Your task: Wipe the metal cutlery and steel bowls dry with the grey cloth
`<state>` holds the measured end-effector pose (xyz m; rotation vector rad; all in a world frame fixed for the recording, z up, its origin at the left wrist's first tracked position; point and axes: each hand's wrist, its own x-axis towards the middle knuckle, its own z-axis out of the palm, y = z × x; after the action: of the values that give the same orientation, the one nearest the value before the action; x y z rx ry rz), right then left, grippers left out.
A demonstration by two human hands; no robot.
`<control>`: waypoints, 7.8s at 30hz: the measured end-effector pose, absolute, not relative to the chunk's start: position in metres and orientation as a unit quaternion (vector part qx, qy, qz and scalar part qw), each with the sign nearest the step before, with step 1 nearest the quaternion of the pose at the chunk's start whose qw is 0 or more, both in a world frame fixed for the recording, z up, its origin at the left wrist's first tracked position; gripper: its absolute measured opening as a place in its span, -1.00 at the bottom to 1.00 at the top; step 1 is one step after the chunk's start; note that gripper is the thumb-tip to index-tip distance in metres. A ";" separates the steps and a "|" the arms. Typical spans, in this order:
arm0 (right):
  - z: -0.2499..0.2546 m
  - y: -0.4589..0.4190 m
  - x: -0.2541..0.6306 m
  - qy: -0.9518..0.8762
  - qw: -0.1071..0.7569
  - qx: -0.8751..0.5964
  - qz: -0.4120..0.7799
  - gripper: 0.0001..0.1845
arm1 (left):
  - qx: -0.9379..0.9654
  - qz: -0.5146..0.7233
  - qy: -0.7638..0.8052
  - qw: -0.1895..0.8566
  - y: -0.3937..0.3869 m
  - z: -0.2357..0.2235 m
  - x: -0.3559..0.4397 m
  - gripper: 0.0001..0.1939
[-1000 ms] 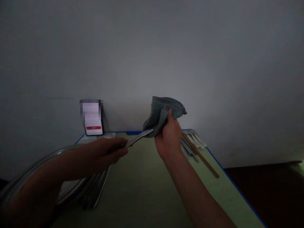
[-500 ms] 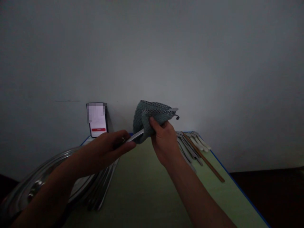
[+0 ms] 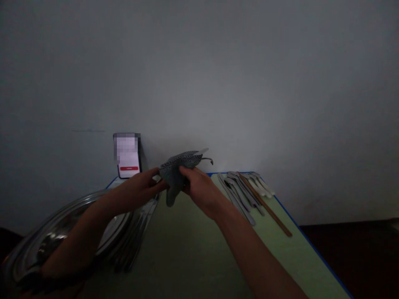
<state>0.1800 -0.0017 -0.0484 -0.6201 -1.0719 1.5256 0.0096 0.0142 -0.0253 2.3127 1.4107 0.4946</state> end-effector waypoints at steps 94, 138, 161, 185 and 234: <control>-0.025 0.006 0.192 -0.193 0.739 -0.167 0.623 -0.74 | 0.769 0.140 0.399 0.479 -0.001 -0.015 0.015 -0.60; -0.010 -0.013 0.218 -0.283 0.764 -0.058 0.577 -0.53 | 0.709 0.038 0.306 0.634 -0.016 0.005 -0.019 -0.69; -0.002 -0.023 0.212 -0.263 0.772 -0.118 0.567 -0.49 | 0.809 0.027 0.373 0.454 -0.019 0.007 -0.005 -0.83; 0.000 -0.014 0.225 -0.194 0.816 -0.138 0.526 -0.60 | 0.879 0.148 0.396 0.222 -0.017 0.003 0.005 -0.72; -0.024 0.001 0.190 -0.193 0.716 -0.218 0.635 -0.79 | 0.873 0.204 0.424 0.129 -0.005 -0.019 0.031 -0.65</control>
<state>0.1901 0.0014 -0.0244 -0.4824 -0.4276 1.4053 0.0309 -0.0050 -0.0191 2.5368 1.2329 0.5937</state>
